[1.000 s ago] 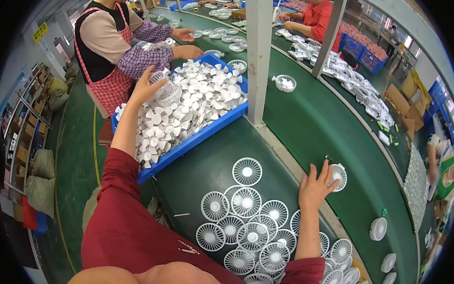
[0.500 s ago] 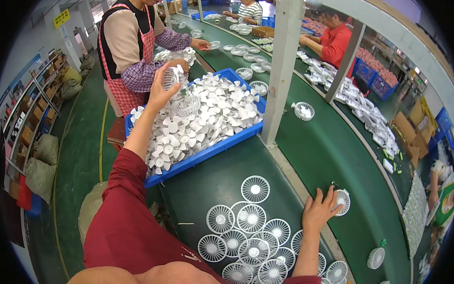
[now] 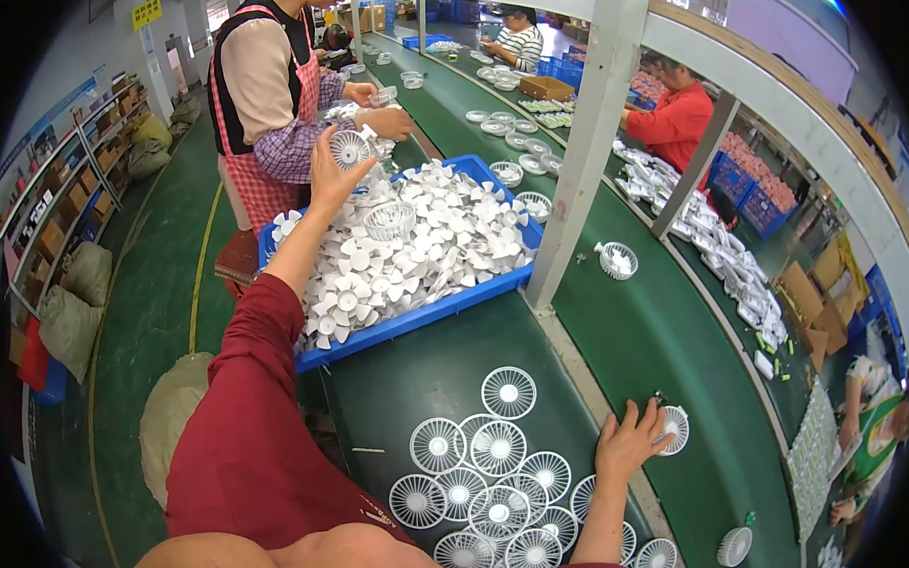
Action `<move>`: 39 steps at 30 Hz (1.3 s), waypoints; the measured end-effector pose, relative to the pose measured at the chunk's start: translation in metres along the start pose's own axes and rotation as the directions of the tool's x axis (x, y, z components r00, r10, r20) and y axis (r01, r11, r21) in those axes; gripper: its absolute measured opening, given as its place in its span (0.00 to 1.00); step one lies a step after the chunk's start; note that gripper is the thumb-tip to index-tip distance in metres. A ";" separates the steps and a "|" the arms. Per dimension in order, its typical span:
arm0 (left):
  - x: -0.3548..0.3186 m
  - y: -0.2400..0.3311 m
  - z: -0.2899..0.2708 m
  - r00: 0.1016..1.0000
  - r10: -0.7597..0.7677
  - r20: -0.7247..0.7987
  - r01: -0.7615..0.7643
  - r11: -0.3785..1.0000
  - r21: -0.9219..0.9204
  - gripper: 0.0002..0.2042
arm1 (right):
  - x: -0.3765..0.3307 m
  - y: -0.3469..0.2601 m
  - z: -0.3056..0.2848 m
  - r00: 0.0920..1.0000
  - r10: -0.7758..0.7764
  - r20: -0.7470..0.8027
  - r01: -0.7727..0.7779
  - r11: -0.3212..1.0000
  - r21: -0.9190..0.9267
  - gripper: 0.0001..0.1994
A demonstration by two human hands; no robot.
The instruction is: The person assembles mini portable fans by attaching the fan blades and internal components into plastic covers, pressing the casings together by hand, and placing the assembled units onto the conveyor belt.
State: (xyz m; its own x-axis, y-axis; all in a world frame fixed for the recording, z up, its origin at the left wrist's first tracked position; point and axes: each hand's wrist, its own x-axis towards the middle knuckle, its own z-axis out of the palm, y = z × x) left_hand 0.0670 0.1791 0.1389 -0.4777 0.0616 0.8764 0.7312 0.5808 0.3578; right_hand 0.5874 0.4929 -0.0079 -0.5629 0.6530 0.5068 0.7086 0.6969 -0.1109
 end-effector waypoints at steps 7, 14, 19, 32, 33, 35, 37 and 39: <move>0.008 -0.016 0.012 0.993 -0.121 -0.011 0.121 0.992 0.032 0.42 | 0.002 0.000 -0.001 0.999 0.019 0.041 -0.018 1.000 -0.017 0.19; 0.018 -0.041 0.026 0.977 -0.211 -0.022 0.212 0.976 0.045 0.42 | 0.001 -0.003 -0.003 0.999 0.021 0.042 -0.021 1.000 -0.003 0.18; 0.021 -0.044 0.033 0.957 -0.289 -0.027 0.290 0.954 0.080 0.43 | -0.001 0.000 -0.003 0.999 0.025 0.038 -0.024 1.000 -0.011 0.18; 0.028 -0.042 0.041 0.891 -0.453 -0.037 0.455 0.890 0.046 0.45 | 0.003 -0.003 -0.004 0.998 0.046 0.040 -0.046 0.999 -0.010 0.18; 0.033 -0.044 0.043 0.854 -0.520 -0.036 0.520 0.854 0.012 0.45 | 0.002 -0.002 -0.004 0.998 0.048 0.038 -0.047 0.999 -0.013 0.18; 0.046 -0.065 0.039 0.693 -0.717 0.073 0.721 0.688 -0.078 0.49 | 0.001 -0.005 -0.005 0.999 0.035 0.041 -0.035 0.999 -0.003 0.18; 0.062 -0.081 0.033 0.614 -0.785 0.079 0.787 0.602 -0.135 0.54 | -0.001 -0.007 -0.002 0.999 0.027 0.036 -0.027 1.000 0.006 0.17; 0.063 -0.067 0.052 0.646 -0.762 0.038 0.757 0.634 -0.156 0.54 | -0.001 -0.001 -0.001 0.999 0.047 0.028 -0.046 0.998 -0.031 0.17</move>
State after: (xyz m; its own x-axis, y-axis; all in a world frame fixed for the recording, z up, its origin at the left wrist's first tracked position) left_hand -0.0373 0.1865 0.1538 -0.8846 -0.3717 0.2815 0.1783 0.2881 0.9409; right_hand 0.5882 0.4912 -0.0072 -0.5406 0.6929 0.4771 0.7465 0.6566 -0.1077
